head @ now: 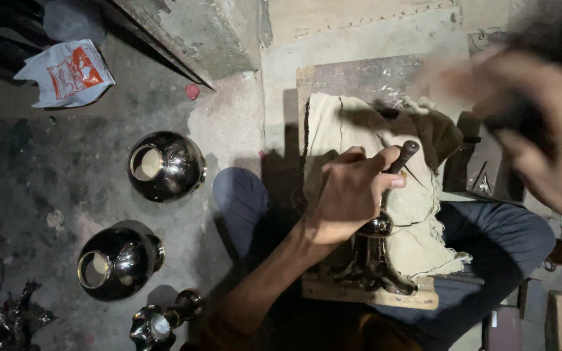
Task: The person holds a dark metal object on a wooden block and repeatedly strikes it with a wooden mallet. They rotate the object to work different areas while maintaining a steady rhythm.
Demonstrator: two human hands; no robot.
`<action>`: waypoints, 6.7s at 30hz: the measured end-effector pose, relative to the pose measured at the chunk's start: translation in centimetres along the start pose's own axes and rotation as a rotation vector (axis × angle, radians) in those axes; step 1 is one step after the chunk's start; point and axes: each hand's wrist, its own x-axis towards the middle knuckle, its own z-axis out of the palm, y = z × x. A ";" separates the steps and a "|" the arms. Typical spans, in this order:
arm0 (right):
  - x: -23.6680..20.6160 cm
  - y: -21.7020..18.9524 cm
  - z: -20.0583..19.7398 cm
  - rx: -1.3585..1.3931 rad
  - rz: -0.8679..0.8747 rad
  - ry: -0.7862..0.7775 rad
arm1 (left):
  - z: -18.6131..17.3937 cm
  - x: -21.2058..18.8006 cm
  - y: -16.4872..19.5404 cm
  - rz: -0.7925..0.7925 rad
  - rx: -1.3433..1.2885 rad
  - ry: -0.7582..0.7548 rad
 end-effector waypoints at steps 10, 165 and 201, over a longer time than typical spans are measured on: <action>1.6 -0.2 -0.3 -0.844 0.080 -0.490 | -1.4 1.4 1.5 0.088 -0.010 0.041; -5.9 6.7 5.8 0.819 0.352 0.409 | -2.1 4.7 0.1 0.042 -0.016 -0.393; -5.3 5.0 4.8 0.256 -0.033 0.354 | -4.0 1.6 2.2 -0.209 -0.212 -0.081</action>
